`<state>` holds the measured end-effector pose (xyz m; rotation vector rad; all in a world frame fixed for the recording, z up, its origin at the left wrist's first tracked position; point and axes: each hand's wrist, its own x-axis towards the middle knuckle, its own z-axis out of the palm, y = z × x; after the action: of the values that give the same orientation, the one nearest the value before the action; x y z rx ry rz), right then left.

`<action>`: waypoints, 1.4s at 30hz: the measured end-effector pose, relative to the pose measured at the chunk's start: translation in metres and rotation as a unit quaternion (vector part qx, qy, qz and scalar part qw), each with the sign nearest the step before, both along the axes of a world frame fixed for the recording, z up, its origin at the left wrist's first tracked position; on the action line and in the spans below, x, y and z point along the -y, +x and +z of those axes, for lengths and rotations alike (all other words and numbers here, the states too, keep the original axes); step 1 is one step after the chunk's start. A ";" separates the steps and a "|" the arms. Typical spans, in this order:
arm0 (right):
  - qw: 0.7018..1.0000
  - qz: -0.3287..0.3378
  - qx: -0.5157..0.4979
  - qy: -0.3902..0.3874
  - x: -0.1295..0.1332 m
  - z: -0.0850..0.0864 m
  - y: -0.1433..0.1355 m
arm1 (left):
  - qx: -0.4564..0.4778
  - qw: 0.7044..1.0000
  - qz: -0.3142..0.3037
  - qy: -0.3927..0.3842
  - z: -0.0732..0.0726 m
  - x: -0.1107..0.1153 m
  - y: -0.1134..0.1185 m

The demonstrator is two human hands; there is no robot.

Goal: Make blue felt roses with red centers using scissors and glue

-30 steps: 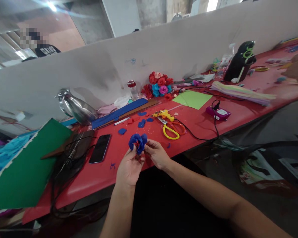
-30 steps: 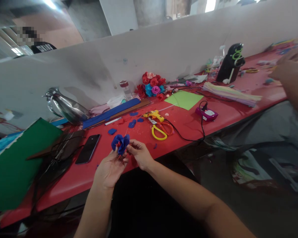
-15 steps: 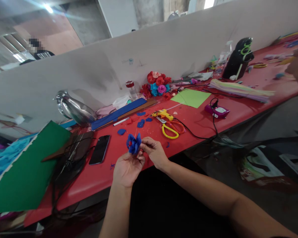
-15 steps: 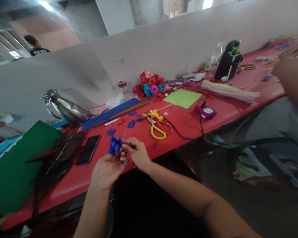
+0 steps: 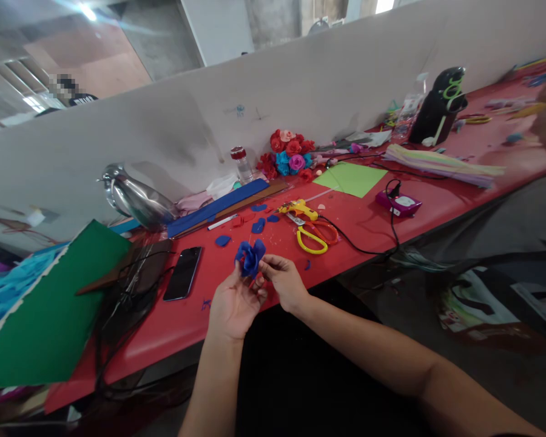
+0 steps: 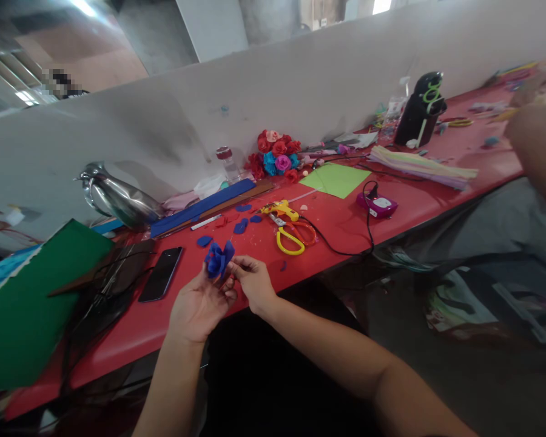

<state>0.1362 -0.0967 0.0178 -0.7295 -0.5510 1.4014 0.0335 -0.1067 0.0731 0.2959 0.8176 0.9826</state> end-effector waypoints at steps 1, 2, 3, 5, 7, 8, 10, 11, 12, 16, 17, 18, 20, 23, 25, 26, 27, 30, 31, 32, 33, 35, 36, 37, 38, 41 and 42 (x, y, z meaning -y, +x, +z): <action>1.000 0.004 -0.011 -0.017 0.000 0.000 -0.001 | -0.004 1.000 0.004 0.001 0.000 0.000 0.000; 0.999 0.005 -0.018 -0.029 0.000 0.000 -0.001 | -0.007 1.000 0.010 0.000 0.000 0.000 0.001; 0.999 0.005 -0.025 -0.039 0.000 0.000 -0.002 | -0.010 1.000 0.016 -0.001 -0.001 -0.001 0.001; 0.998 0.009 -0.040 -0.054 0.000 0.001 -0.003 | -0.016 0.999 0.037 0.001 -0.006 -0.001 0.003; 0.996 0.016 -0.056 -0.060 0.001 0.003 -0.003 | -0.018 0.998 0.063 0.019 -0.011 -0.001 0.006; 0.996 0.019 -0.064 -0.061 0.001 0.003 -0.003 | -0.017 0.996 0.075 0.035 -0.014 -0.001 0.007; 0.994 0.030 -0.081 -0.062 0.001 0.003 -0.003 | -0.013 0.994 0.088 0.065 -0.020 -0.002 0.009; 0.993 0.038 -0.089 -0.064 0.000 0.003 -0.002 | -0.014 0.993 0.091 0.077 -0.023 -0.001 0.010; 0.992 0.048 -0.096 -0.067 -0.001 0.002 -0.002 | -0.020 0.992 0.093 0.087 -0.025 -0.001 0.011; 0.987 0.041 -0.128 -0.083 -0.003 -0.003 -0.001 | -0.089 0.982 0.101 0.128 -0.032 0.001 0.016; 0.987 0.033 -0.132 -0.083 -0.003 -0.004 -0.002 | -0.106 0.978 0.104 0.143 -0.033 0.001 0.017; 0.988 0.027 -0.133 -0.080 -0.002 -0.005 -0.002 | -0.118 0.974 0.109 0.158 -0.034 0.001 0.018; 0.989 0.029 -0.127 -0.068 0.000 -0.005 -0.004 | -0.127 0.967 0.125 0.184 -0.036 0.001 0.018; 0.991 0.052 -0.113 -0.046 0.004 -0.005 -0.006 | -0.127 0.958 0.150 0.207 -0.039 -0.001 0.015; 0.991 0.070 -0.107 -0.036 0.006 -0.004 -0.007 | -0.133 0.954 0.161 0.217 -0.040 -0.003 0.012; 0.991 0.077 -0.105 -0.033 0.007 -0.003 -0.007 | -0.138 0.951 0.164 0.221 -0.041 -0.004 0.011; 0.991 0.082 -0.104 -0.033 0.008 -0.003 -0.007 | -0.142 0.949 0.168 0.226 -0.041 -0.004 0.010; 0.989 0.094 -0.105 -0.035 0.009 -0.001 -0.008 | -0.147 0.942 0.175 0.246 -0.042 -0.005 0.007; 0.989 0.097 -0.103 -0.034 0.010 0.000 -0.008 | -0.146 0.940 0.178 0.252 -0.042 -0.005 0.007; 0.990 0.097 -0.098 -0.031 0.010 0.001 -0.008 | -0.145 0.938 0.182 0.256 -0.041 -0.005 0.007; 0.991 0.095 -0.090 -0.027 0.010 0.002 -0.008 | -0.144 0.937 0.186 0.257 -0.041 -0.005 0.007; 0.993 0.089 -0.069 -0.018 0.010 0.002 -0.008 | -0.139 0.938 0.193 0.253 -0.040 -0.005 0.007; 0.995 0.085 -0.059 -0.015 0.009 0.001 -0.008 | -0.136 0.939 0.195 0.247 -0.040 -0.006 0.007; 0.995 0.080 -0.050 -0.016 0.008 0.001 -0.008 | -0.133 0.942 0.195 0.240 -0.041 -0.006 0.007; 0.996 0.076 -0.043 -0.021 0.007 -0.001 -0.008 | -0.132 0.945 0.190 0.230 -0.042 -0.007 0.007; 0.996 0.065 -0.027 -0.050 0.000 -0.005 -0.008 | -0.131 0.958 0.167 0.192 -0.045 -0.010 0.007; 0.996 0.062 -0.023 -0.056 -0.002 -0.006 -0.008 | -0.129 0.962 0.156 0.181 -0.045 -0.011 0.007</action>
<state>0.1285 -0.0945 0.0114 -0.7612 -0.4915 1.5702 0.0400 -0.0955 0.0277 0.6347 0.9364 1.4138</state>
